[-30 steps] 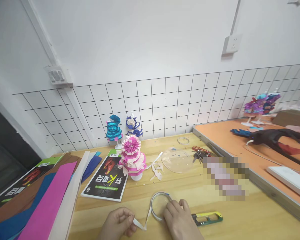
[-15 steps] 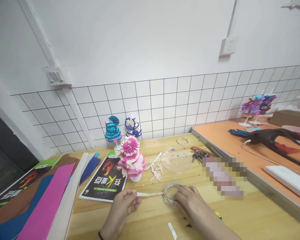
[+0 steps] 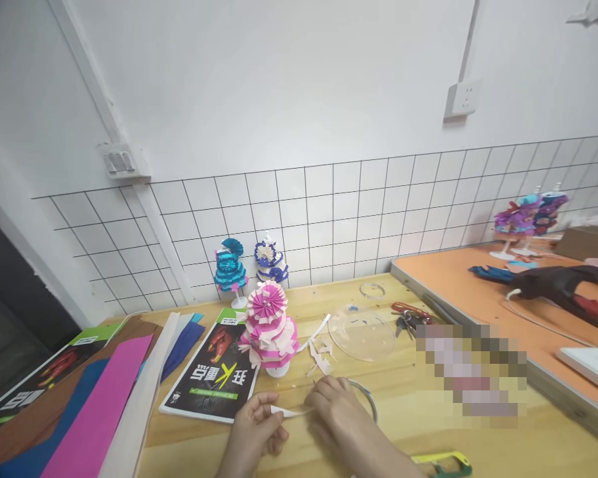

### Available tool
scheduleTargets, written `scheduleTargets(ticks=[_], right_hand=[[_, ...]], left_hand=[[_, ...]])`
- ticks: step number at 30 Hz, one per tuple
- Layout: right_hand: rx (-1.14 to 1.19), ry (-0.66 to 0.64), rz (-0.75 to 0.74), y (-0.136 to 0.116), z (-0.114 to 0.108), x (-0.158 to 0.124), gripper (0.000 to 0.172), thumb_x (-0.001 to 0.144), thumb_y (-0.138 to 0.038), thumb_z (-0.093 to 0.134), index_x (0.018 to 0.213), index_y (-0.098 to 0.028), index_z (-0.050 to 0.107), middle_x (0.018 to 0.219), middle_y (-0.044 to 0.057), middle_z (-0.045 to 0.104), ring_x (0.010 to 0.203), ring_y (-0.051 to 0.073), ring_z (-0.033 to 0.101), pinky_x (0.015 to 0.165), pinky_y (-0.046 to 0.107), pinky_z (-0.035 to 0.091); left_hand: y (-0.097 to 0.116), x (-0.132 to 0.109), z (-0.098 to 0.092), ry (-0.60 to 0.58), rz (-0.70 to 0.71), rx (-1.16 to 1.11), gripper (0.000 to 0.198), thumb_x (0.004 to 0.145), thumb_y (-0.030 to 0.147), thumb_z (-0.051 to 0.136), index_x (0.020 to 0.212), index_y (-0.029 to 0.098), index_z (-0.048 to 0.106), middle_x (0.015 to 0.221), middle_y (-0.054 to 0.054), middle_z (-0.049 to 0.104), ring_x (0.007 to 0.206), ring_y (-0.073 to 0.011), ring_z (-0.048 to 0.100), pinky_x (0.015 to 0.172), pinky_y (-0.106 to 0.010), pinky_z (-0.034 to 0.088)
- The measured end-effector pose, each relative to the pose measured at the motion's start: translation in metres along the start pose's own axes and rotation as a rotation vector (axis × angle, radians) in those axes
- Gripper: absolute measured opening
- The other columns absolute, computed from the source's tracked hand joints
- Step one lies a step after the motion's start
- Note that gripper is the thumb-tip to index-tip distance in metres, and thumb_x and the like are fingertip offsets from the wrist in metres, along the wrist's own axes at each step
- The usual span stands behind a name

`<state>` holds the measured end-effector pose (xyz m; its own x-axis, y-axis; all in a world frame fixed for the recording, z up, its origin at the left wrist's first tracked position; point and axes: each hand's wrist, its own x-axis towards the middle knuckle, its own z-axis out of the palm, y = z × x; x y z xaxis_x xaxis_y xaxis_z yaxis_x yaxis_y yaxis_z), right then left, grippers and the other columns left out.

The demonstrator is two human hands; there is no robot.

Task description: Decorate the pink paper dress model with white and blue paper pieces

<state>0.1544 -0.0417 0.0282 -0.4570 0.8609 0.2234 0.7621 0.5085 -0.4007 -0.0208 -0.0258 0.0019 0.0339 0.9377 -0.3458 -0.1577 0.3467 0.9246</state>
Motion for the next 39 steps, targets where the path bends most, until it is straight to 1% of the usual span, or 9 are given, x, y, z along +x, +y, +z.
scheduleTargets(ticks=[2,7,12,16,19,22,29,34,39], right_hand=[[0.05,-0.006,-0.006,-0.002,0.006,0.006,0.022,0.072,-0.013,0.05,0.091,-0.025,0.056,0.088,0.001,0.06,0.086,0.018,0.05,0.077,0.031,0.032],[0.096,-0.024,0.026,-0.005,0.008,0.008,0.02,0.073,-0.013,0.047,0.088,-0.023,0.055,0.082,0.001,0.061,0.08,0.017,0.053,0.077,0.031,0.033],[0.11,-0.019,-0.039,-0.006,0.006,0.006,0.035,0.067,-0.007,0.046,0.099,-0.022,0.052,0.09,0.002,0.062,0.084,0.018,0.054,0.08,0.033,0.034],[0.132,-0.033,-0.052,-0.007,0.009,0.005,0.04,0.064,-0.004,0.045,0.098,-0.024,0.052,0.086,0.001,0.063,0.081,0.017,0.055,0.076,0.03,0.036],[0.119,-0.029,-0.044,-0.006,0.009,0.004,0.036,0.066,-0.005,0.047,0.096,-0.023,0.052,0.084,0.001,0.062,0.08,0.017,0.055,0.074,0.03,0.037],[0.091,-0.009,-0.077,-0.004,0.007,0.003,0.022,0.077,-0.011,0.045,0.093,-0.023,0.053,0.083,0.002,0.061,0.079,0.017,0.053,0.073,0.03,0.037],[0.054,0.028,-0.149,0.002,0.008,0.0,0.016,0.085,-0.017,0.04,0.086,-0.023,0.055,0.08,0.002,0.059,0.077,0.016,0.053,0.075,0.031,0.037],[0.111,0.102,-0.126,0.006,0.015,-0.001,0.016,0.081,-0.014,0.044,0.089,-0.022,0.055,0.08,0.002,0.06,0.078,0.016,0.054,0.082,0.034,0.035],[0.133,0.122,-0.135,0.01,0.022,-0.002,0.02,0.079,-0.012,0.046,0.093,-0.023,0.056,0.082,0.001,0.061,0.079,0.014,0.055,0.088,0.037,0.031]], left_hand=[[-0.002,0.001,-0.002,-0.009,0.016,0.007,0.045,0.046,0.035,0.072,0.078,0.016,0.047,0.049,0.006,0.055,0.035,-0.0093,0.051,0.031,-0.019,0.035],[-0.011,0.005,-0.004,-0.013,0.05,0.014,0.043,0.052,0.036,0.07,0.081,0.015,0.048,0.063,0.002,0.058,0.034,-0.0075,0.051,0.031,-0.019,0.035],[-0.017,0.01,-0.004,-0.022,0.071,0.011,0.044,0.05,0.04,0.071,0.079,0.015,0.049,0.069,0.002,0.055,0.032,-0.0064,0.049,0.029,-0.019,0.031],[-0.019,0.013,-0.005,-0.035,0.074,0.063,0.044,0.05,0.044,0.071,0.076,0.015,0.051,0.072,0.0,0.057,0.032,-0.005,0.047,0.03,-0.02,0.03],[-0.02,0.013,-0.008,-0.064,0.083,0.097,0.044,0.051,0.046,0.07,0.076,0.014,0.053,0.061,0.001,0.057,0.033,-0.0061,0.047,0.031,-0.019,0.031],[-0.022,0.013,-0.009,-0.116,0.085,0.131,0.043,0.053,0.046,0.07,0.076,0.013,0.055,0.048,0.005,0.052,0.031,-0.0063,0.044,0.032,-0.019,0.03],[-0.014,0.004,-0.009,-0.245,0.078,0.291,0.037,0.056,0.037,0.069,0.081,0.011,0.063,0.043,0.006,0.048,0.035,-0.0054,0.041,0.038,-0.019,0.026],[0.005,-0.014,-0.004,-0.395,0.075,0.431,0.013,0.06,0.027,0.064,0.062,0.014,0.066,0.045,0.005,0.047,0.041,-0.005,0.038,0.043,-0.019,0.023],[0.006,-0.017,-0.003,-0.347,-0.003,0.462,0.013,0.057,0.026,0.064,0.064,0.015,0.059,0.043,0.006,0.049,0.038,-0.0063,0.044,0.04,-0.018,0.028]])
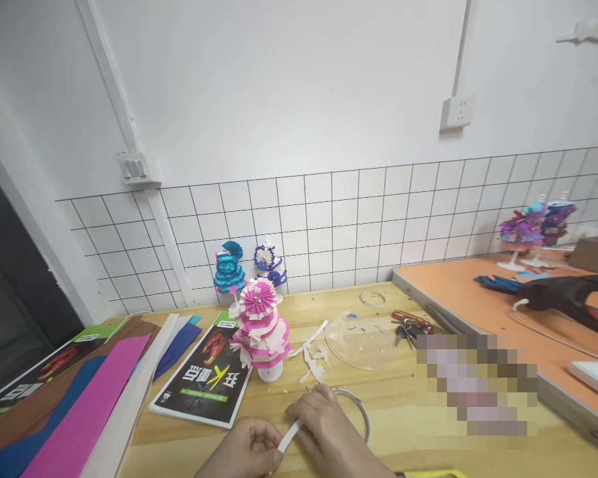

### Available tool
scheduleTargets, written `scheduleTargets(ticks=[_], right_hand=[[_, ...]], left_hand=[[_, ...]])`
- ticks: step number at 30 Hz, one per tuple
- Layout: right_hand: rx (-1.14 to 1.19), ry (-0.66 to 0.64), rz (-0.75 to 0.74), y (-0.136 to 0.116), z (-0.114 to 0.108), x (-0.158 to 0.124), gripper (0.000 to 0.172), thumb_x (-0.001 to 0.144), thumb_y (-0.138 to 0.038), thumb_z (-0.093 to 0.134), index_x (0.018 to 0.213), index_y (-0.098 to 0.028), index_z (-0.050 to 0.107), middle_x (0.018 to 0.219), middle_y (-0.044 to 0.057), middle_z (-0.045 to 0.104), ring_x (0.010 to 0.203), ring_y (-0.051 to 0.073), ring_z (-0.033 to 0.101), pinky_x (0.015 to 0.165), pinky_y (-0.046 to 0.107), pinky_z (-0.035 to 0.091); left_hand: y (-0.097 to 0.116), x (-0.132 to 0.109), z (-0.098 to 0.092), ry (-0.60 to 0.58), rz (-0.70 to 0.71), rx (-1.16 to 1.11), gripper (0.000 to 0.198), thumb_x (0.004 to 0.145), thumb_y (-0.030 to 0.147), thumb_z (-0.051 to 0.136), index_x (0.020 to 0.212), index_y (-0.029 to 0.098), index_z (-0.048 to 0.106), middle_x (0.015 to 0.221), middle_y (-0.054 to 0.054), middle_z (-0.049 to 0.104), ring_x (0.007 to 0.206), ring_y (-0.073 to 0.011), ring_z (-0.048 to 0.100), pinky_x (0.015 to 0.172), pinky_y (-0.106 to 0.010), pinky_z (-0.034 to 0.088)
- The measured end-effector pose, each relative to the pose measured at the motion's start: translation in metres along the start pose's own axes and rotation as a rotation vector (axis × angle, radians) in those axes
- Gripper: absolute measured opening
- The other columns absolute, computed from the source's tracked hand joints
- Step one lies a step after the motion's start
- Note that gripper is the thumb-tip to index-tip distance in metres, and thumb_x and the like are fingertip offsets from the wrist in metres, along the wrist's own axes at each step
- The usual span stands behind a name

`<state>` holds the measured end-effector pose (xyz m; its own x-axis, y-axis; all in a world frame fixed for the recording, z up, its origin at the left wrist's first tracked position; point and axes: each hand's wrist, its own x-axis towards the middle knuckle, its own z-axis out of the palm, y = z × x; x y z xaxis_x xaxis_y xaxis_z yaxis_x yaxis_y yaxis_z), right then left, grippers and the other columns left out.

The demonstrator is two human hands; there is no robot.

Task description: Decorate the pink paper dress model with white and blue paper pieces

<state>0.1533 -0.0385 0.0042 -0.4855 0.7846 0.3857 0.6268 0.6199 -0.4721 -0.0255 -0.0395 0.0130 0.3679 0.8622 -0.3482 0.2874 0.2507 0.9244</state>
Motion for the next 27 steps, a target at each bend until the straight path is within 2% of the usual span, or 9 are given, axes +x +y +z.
scheduleTargets(ticks=[4,9,11,15,22,27], right_hand=[[0.02,0.009,-0.017,-0.005,-0.003,-0.002,0.025,0.076,-0.01,0.048,0.096,-0.024,0.055,0.085,0.002,0.06,0.083,0.015,0.053,0.089,0.037,0.032],[0.068,0.054,-0.093,-0.017,-0.014,-0.004,0.042,0.069,-0.003,0.044,0.106,-0.022,0.049,0.104,0.007,0.053,0.098,0.019,0.046,0.087,0.037,0.036],[0.083,0.068,-0.1,-0.021,-0.018,-0.005,0.038,0.069,-0.002,0.041,0.1,-0.021,0.048,0.103,0.006,0.052,0.098,0.019,0.045,0.085,0.037,0.037],[0.073,0.079,-0.068,-0.026,-0.021,-0.005,0.021,0.071,-0.003,0.039,0.081,-0.02,0.045,0.086,0.003,0.052,0.082,0.017,0.047,0.073,0.033,0.04],[-0.076,0.023,-0.085,-0.03,-0.015,-0.003,0.015,0.08,-0.01,0.038,0.079,-0.019,0.049,0.076,0.005,0.055,0.073,0.017,0.049,0.067,0.032,0.04],[-0.07,-0.012,-0.032,-0.031,-0.012,-0.003,0.015,0.081,-0.013,0.039,0.079,-0.019,0.053,0.077,0.005,0.059,0.071,0.016,0.052,0.066,0.03,0.039]], left_hand=[[-0.006,0.004,-0.002,-0.04,0.022,-0.075,0.023,0.055,0.032,0.066,0.064,0.016,0.052,0.041,0.005,0.05,0.037,-0.0084,0.047,0.037,-0.018,0.031],[-0.008,0.004,-0.006,-0.071,0.062,-0.167,0.027,0.055,0.034,0.067,0.067,0.015,0.052,0.047,0.005,0.052,0.036,-0.0071,0.047,0.034,-0.018,0.032],[-0.007,0.003,-0.007,-0.074,0.057,-0.178,0.026,0.056,0.034,0.067,0.067,0.015,0.053,0.047,0.005,0.053,0.036,-0.0068,0.048,0.035,-0.018,0.032],[-0.005,0.003,-0.007,-0.07,0.027,-0.173,0.026,0.054,0.034,0.067,0.067,0.015,0.055,0.047,0.006,0.053,0.036,-0.0069,0.048,0.035,-0.018,0.032],[-0.002,0.001,-0.007,-0.074,0.045,-0.203,0.03,0.053,0.035,0.069,0.068,0.015,0.054,0.048,0.005,0.054,0.037,-0.0068,0.049,0.034,-0.017,0.031],[-0.003,0.0,-0.007,-0.077,0.043,-0.212,0.033,0.052,0.038,0.07,0.067,0.014,0.053,0.047,0.004,0.054,0.037,-0.0072,0.049,0.036,-0.018,0.033]])
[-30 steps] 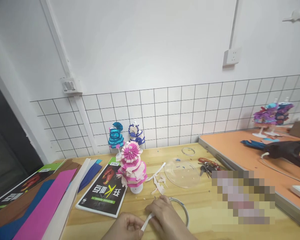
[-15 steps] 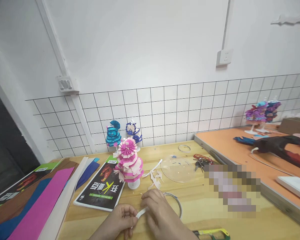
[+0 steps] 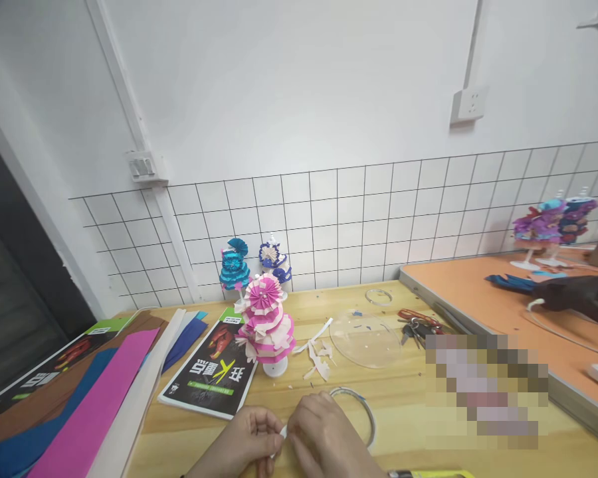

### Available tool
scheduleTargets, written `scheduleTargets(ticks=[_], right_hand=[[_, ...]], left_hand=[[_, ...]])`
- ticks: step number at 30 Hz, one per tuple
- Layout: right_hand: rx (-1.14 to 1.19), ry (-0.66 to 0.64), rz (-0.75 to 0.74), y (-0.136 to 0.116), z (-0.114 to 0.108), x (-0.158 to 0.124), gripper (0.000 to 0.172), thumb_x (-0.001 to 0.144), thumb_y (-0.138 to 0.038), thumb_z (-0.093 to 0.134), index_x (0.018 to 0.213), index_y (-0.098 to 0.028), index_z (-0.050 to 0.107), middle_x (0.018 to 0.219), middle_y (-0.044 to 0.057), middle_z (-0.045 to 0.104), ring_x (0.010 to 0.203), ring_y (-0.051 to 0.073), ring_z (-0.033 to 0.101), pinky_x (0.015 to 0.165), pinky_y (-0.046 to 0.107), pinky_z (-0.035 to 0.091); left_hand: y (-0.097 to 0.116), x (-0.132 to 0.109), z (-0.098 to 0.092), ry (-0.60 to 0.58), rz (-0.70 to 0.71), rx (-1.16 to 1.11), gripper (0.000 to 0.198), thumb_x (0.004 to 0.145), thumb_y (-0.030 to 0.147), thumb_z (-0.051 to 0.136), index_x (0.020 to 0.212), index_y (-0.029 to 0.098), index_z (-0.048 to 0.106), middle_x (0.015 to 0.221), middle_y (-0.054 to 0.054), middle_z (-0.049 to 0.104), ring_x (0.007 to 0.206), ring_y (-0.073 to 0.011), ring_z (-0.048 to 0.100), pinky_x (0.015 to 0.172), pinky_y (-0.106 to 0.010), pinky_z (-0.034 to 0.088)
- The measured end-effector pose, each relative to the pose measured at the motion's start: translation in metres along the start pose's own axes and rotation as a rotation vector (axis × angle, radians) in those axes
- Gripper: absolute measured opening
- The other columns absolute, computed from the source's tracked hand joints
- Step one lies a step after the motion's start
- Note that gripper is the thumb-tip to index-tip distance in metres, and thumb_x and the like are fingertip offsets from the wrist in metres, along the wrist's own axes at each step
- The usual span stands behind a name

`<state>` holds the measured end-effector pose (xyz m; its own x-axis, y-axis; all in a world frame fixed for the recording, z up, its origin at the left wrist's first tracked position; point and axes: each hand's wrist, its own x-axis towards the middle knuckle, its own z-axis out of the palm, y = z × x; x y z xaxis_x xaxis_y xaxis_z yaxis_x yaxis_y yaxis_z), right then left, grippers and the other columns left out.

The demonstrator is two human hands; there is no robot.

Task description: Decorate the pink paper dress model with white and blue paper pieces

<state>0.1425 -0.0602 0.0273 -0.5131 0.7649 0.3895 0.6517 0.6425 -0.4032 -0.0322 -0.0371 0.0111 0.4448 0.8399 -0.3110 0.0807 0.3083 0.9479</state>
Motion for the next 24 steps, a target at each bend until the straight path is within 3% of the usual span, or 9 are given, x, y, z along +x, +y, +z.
scheduleTargets(ticks=[11,24], right_hand=[[-0.053,-0.109,0.033,-0.0021,-0.0024,0.0024,0.019,0.078,-0.012,0.042,0.077,-0.018,0.059,0.074,0.004,0.064,0.071,0.016,0.056,0.07,0.03,0.039],[0.055,-0.073,0.133,-0.0044,-0.0008,-0.0025,0.019,0.078,-0.012,0.043,0.073,-0.02,0.06,0.072,0.0,0.064,0.07,0.012,0.055,0.07,0.025,0.033]], left_hand=[[-0.0055,0.0041,-0.0006,0.012,-0.003,0.048,0.031,0.049,0.035,0.073,0.065,0.013,0.057,0.041,0.005,0.052,0.036,-0.0072,0.047,0.04,-0.02,0.035],[-0.0053,0.0003,0.0039,0.039,0.006,0.068,0.033,0.05,0.036,0.072,0.066,0.012,0.056,0.04,0.006,0.051,0.037,-0.006,0.046,0.037,-0.018,0.033]])
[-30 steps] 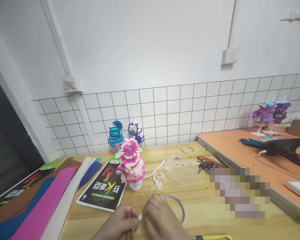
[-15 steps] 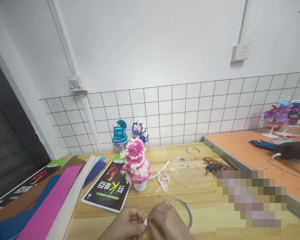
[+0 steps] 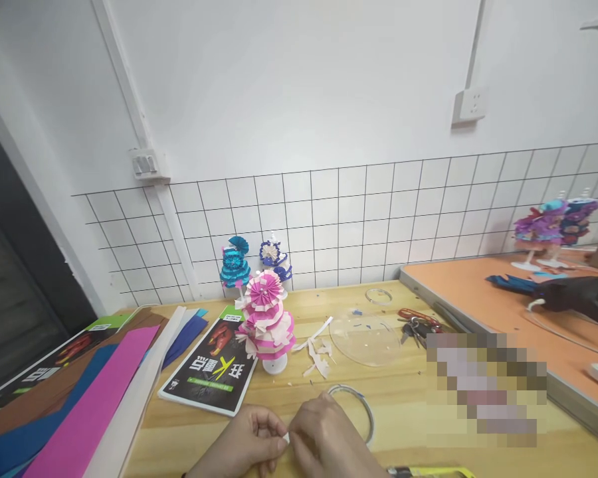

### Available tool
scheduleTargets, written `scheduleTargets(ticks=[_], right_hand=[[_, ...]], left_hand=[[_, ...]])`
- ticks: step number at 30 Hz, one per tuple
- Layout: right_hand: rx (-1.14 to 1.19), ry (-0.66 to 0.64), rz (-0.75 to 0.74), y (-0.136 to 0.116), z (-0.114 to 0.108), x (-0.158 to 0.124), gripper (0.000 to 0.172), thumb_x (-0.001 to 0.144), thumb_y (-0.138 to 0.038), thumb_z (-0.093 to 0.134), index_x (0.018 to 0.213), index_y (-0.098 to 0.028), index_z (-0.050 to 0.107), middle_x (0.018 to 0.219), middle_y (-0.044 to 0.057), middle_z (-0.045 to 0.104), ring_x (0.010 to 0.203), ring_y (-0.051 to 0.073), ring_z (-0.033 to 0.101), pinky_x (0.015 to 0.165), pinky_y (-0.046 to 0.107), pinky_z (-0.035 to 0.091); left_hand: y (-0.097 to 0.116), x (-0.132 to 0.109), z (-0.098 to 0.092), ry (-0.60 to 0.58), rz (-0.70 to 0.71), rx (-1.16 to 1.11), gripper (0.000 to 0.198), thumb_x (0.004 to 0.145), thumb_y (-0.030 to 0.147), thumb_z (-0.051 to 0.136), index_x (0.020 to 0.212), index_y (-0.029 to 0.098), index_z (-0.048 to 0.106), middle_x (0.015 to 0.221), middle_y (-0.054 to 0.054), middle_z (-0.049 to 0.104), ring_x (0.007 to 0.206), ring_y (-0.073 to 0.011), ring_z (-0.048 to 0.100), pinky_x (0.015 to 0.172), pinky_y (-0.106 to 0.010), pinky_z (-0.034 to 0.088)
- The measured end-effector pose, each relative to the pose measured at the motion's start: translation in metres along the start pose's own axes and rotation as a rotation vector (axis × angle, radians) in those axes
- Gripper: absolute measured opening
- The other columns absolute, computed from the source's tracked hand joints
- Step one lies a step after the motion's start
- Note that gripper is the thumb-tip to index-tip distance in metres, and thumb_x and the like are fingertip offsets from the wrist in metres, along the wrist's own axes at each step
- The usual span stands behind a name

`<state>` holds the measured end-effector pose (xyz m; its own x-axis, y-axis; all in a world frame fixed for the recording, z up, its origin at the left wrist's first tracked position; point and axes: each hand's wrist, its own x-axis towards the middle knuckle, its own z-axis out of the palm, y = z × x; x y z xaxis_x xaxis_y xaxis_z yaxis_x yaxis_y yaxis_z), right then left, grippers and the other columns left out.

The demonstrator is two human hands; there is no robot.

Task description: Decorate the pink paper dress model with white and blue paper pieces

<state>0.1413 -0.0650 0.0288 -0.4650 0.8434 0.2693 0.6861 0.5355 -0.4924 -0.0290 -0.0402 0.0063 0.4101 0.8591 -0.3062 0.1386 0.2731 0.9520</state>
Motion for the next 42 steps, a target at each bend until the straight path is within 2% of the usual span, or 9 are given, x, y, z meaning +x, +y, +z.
scheduleTargets(ticks=[10,14,20,23,31,36,42], right_hand=[[0.033,0.005,0.014,0.003,0.004,0.0,0.02,0.078,-0.014,0.042,0.073,-0.021,0.06,0.072,0.0,0.063,0.07,0.012,0.054,0.071,0.025,0.032],[0.098,0.013,0.064,0.004,0.004,0.0,0.02,0.076,-0.013,0.042,0.072,-0.021,0.061,0.071,-0.001,0.064,0.069,0.012,0.054,0.069,0.024,0.034],[0.29,0.03,0.203,0.015,0.008,0.003,0.017,0.075,-0.017,0.044,0.067,-0.017,0.059,0.062,-0.001,0.059,0.059,0.011,0.051,0.054,0.02,0.035],[0.352,0.041,0.223,0.018,0.009,0.004,0.016,0.076,-0.02,0.043,0.065,-0.016,0.055,0.058,-0.003,0.054,0.055,0.01,0.048,0.05,0.019,0.033],[0.178,-0.002,0.173,0.005,0.007,0.001,0.017,0.077,-0.021,0.043,0.068,-0.018,0.057,0.065,-0.001,0.06,0.061,0.011,0.052,0.055,0.019,0.034],[0.177,-0.023,0.175,0.007,0.008,0.001,0.016,0.073,-0.012,0.042,0.067,-0.018,0.056,0.066,-0.001,0.06,0.061,0.01,0.052,0.056,0.019,0.034],[0.253,-0.029,0.198,0.01,0.008,0.0,0.016,0.073,-0.013,0.04,0.07,-0.017,0.056,0.066,-0.001,0.059,0.06,0.011,0.051,0.055,0.02,0.035]], left_hand=[[-0.004,0.002,0.001,0.036,-0.007,0.044,0.033,0.05,0.038,0.072,0.065,0.013,0.056,0.04,0.006,0.05,0.037,-0.0067,0.045,0.037,-0.019,0.033],[-0.005,0.002,0.001,0.026,0.0,0.037,0.033,0.051,0.037,0.07,0.068,0.013,0.056,0.041,0.006,0.052,0.036,-0.0064,0.045,0.037,-0.019,0.034],[-0.004,0.002,-0.001,0.026,-0.005,0.015,0.03,0.053,0.034,0.069,0.071,0.012,0.058,0.04,0.006,0.051,0.036,-0.0069,0.046,0.037,-0.019,0.033],[-0.004,0.002,-0.001,0.019,0.009,-0.006,0.029,0.054,0.032,0.069,0.072,0.012,0.058,0.042,0.006,0.051,0.036,-0.0073,0.046,0.037,-0.019,0.033],[0.002,-0.002,0.001,0.003,0.019,0.001,0.024,0.055,0.031,0.066,0.067,0.013,0.057,0.04,0.006,0.05,0.035,-0.0067,0.044,0.038,-0.019,0.032],[0.0,-0.001,0.001,-0.005,0.016,0.012,0.027,0.056,0.033,0.066,0.07,0.012,0.058,0.041,0.006,0.05,0.035,-0.0069,0.044,0.037,-0.02,0.032],[0.0,-0.001,0.001,0.0,0.026,0.006,0.03,0.056,0.036,0.067,0.072,0.012,0.059,0.041,0.006,0.05,0.036,-0.0065,0.044,0.037,-0.019,0.032]])
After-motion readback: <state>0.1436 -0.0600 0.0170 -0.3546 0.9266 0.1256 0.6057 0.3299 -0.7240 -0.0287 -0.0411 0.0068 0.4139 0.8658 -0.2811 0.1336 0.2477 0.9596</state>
